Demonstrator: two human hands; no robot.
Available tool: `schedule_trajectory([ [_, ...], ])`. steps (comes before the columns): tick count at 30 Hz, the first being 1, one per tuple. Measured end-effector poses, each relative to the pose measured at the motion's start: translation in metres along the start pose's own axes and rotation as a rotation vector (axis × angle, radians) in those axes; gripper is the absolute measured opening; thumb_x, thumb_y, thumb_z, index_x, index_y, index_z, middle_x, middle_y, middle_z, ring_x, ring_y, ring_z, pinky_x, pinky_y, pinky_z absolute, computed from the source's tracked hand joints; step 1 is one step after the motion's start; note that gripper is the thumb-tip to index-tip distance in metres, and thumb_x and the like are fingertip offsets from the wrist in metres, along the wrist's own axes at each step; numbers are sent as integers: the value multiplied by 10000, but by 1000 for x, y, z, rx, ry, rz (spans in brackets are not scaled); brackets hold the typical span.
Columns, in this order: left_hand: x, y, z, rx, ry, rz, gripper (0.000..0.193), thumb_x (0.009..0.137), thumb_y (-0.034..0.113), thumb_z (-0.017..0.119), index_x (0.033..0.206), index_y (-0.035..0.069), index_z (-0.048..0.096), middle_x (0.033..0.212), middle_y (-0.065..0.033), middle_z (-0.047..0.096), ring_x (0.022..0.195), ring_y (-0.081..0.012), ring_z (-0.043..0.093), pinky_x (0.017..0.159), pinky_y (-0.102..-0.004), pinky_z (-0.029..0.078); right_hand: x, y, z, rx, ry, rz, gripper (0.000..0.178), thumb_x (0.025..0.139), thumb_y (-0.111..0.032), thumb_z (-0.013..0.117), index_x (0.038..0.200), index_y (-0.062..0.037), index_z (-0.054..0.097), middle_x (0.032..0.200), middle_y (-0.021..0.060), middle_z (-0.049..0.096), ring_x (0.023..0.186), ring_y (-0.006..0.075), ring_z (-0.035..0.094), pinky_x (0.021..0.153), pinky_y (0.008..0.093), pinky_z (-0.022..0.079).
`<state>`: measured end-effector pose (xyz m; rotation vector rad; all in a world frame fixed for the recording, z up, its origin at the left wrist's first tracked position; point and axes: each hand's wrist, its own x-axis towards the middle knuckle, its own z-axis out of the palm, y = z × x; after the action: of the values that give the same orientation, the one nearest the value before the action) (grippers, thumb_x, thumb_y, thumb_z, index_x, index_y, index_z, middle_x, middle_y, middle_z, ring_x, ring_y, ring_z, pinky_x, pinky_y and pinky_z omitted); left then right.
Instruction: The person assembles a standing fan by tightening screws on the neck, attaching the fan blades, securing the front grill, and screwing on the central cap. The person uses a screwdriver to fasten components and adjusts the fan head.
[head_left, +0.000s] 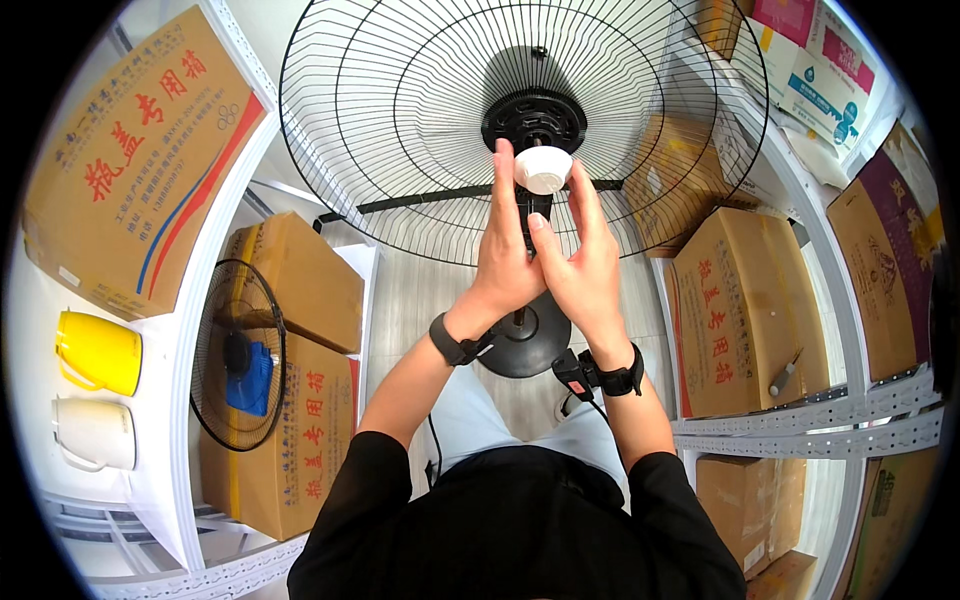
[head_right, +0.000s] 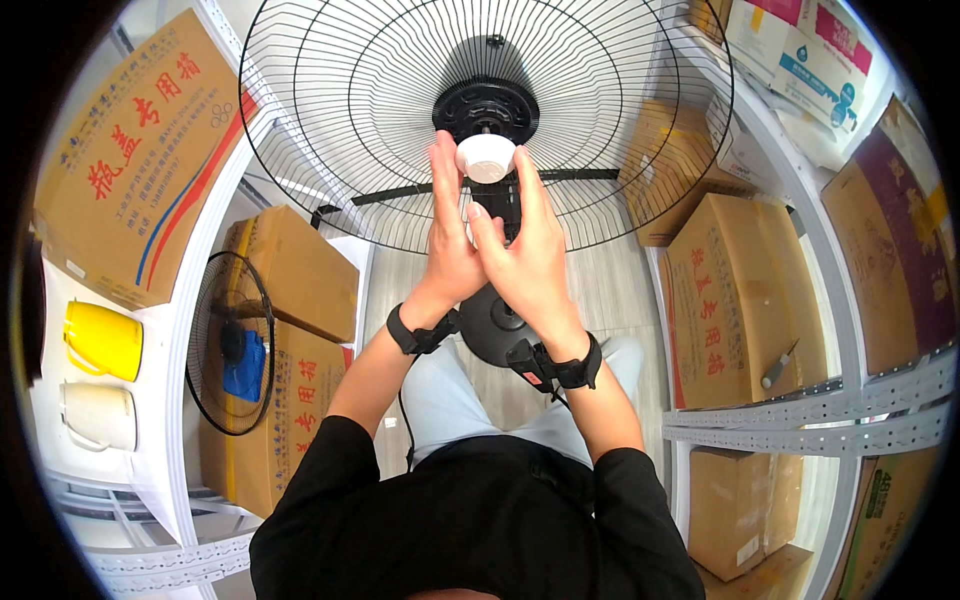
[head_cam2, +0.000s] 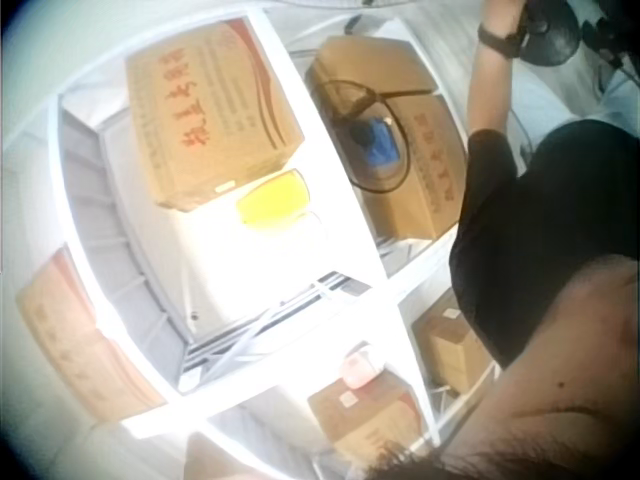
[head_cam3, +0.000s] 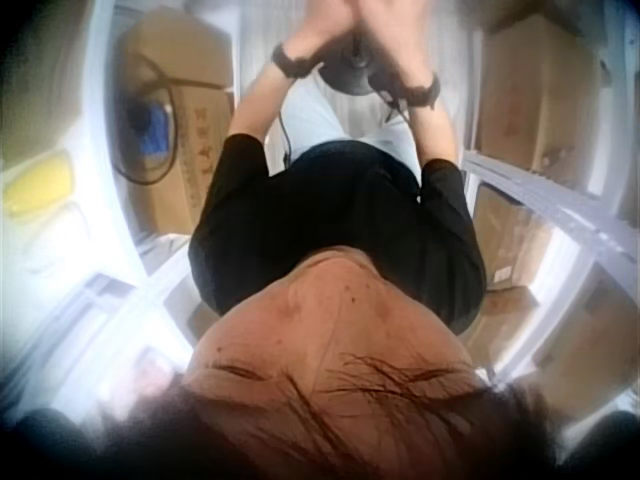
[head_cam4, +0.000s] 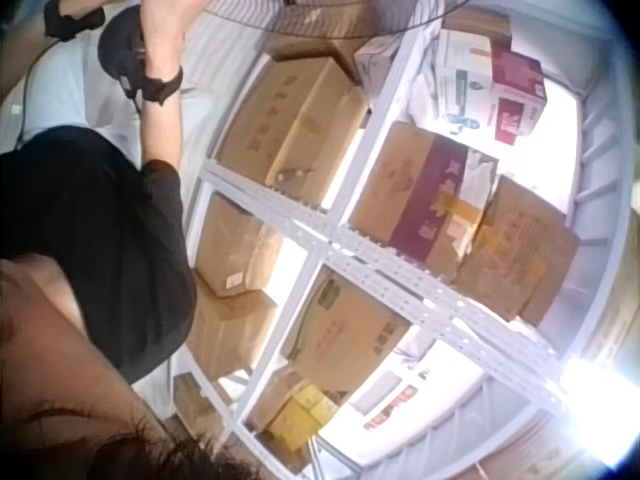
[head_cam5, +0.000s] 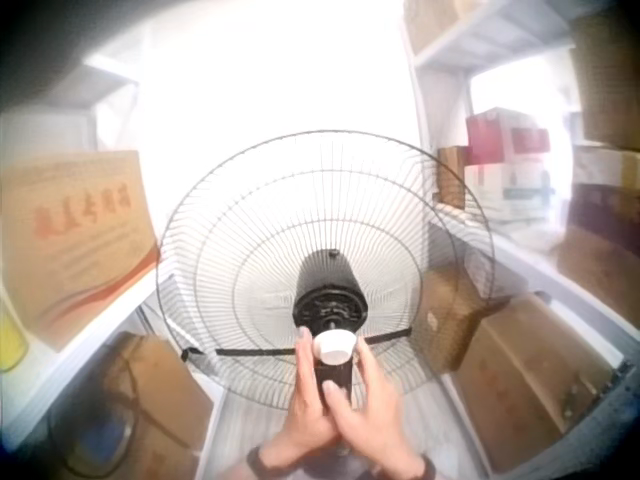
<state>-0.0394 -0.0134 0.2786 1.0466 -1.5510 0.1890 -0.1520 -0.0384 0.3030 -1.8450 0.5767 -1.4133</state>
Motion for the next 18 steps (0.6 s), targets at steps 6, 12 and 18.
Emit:
schedule_trajectory([
  [6, -18, 9, 15, 58, -151, -145, 942, 867, 170, 612, 1479, -78, -61, 1543, -322, 38, 1446, -453, 95, 1168, -463, 183, 22, -8, 1, -183, 14, -278, 618, 834, -158, 687, 1373, 21, 443, 1410, 257, 448, 1338, 376, 420, 1086, 422, 364],
  [12, -22, -13, 2, 131, 16, -112, 905, 847, 101, 588, 1487, -70, -29, 1548, -313, 51, 1438, -454, 140, 1158, -475, 218, 15, 7, -5, -192, 79, -202, 630, 827, -141, 683, 1383, 14, 429, 1384, 253, 478, 1309, 378, 454, 1061, 422, 396],
  [18, -2, -3, 2, 64, -12, -50, 891, 881, 128, 588, 1492, -62, -33, 1557, -302, 29, 1441, -439, 151, 1155, -461, 232, 5, 2, 2, -112, 4, -80, 676, 842, -154, 680, 1417, 31, 378, 1384, 243, 484, 1297, 342, 477, 1066, 405, 389],
])
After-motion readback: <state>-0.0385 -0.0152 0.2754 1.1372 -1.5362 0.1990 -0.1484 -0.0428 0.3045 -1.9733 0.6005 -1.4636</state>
